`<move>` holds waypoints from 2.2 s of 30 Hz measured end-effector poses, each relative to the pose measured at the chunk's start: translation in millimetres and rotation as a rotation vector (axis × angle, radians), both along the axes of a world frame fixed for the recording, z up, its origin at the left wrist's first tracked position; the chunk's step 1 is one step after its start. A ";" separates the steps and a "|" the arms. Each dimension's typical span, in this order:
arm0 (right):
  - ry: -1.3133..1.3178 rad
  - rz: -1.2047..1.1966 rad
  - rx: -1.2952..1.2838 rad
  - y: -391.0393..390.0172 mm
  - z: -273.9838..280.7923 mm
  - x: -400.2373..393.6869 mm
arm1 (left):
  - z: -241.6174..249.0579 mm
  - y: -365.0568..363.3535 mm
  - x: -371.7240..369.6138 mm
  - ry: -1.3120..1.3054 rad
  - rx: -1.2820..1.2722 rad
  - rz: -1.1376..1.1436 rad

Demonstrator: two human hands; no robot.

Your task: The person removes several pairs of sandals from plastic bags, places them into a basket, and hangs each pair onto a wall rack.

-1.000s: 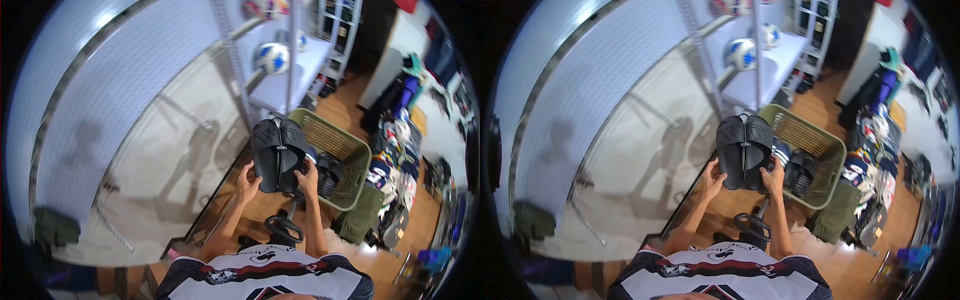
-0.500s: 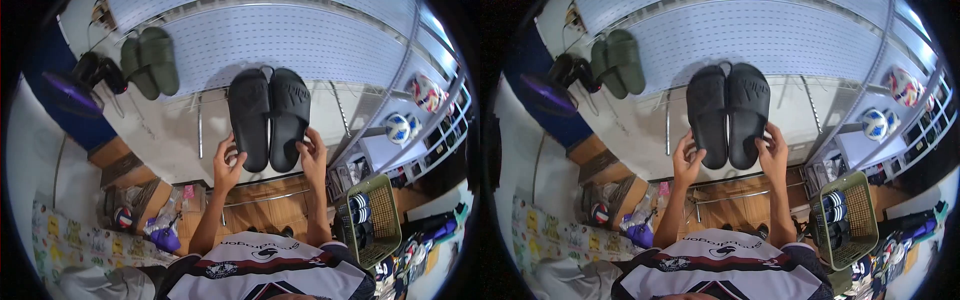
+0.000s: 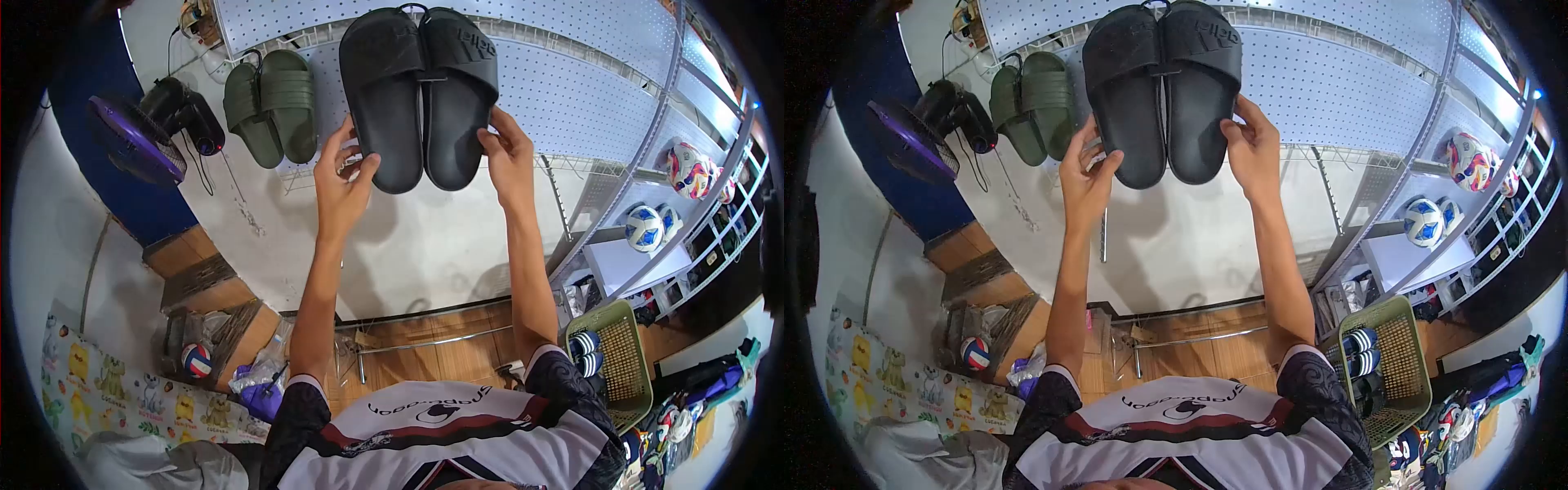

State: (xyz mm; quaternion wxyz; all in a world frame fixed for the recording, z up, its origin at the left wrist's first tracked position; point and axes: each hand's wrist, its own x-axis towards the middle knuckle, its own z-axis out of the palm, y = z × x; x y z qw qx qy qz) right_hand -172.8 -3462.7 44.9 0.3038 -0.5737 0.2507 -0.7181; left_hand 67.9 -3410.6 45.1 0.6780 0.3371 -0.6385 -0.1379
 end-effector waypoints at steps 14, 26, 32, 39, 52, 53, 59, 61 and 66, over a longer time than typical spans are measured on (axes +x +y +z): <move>0.142 -0.122 -0.052 -147.8 -20.9 14.9 | -19.9 -115.5 5.6 0.007 0.061 0.094; 0.208 -0.216 -0.005 -198.7 -42.5 34.3 | -42.2 -164.6 14.4 -0.059 0.160 0.104; 0.187 -0.246 0.041 -183.2 -38.4 37.2 | -37.1 -151.5 8.1 -0.066 0.164 0.103; 0.173 -0.263 0.037 -169.5 -37.3 39.1 | -42.1 -159.5 14.7 -0.097 0.131 0.088; 0.046 -0.306 0.001 -104.0 -77.0 27.4 | -72.2 -96.6 12.9 0.001 0.097 0.147; 0.046 -0.316 -0.020 -85.7 -95.2 23.9 | -84.4 -76.0 8.4 0.018 0.106 0.130; 0.220 -0.115 0.451 24.8 -320.8 1.4 | -297.0 12.1 7.9 -0.143 0.701 -0.188; 0.539 -0.034 0.652 82.8 -405.3 -15.1 | -395.4 45.7 17.1 -0.245 0.872 -0.235; 0.020 0.162 1.433 214.5 -470.1 -36.8 | -475.2 128.7 43.8 -0.679 1.395 -0.416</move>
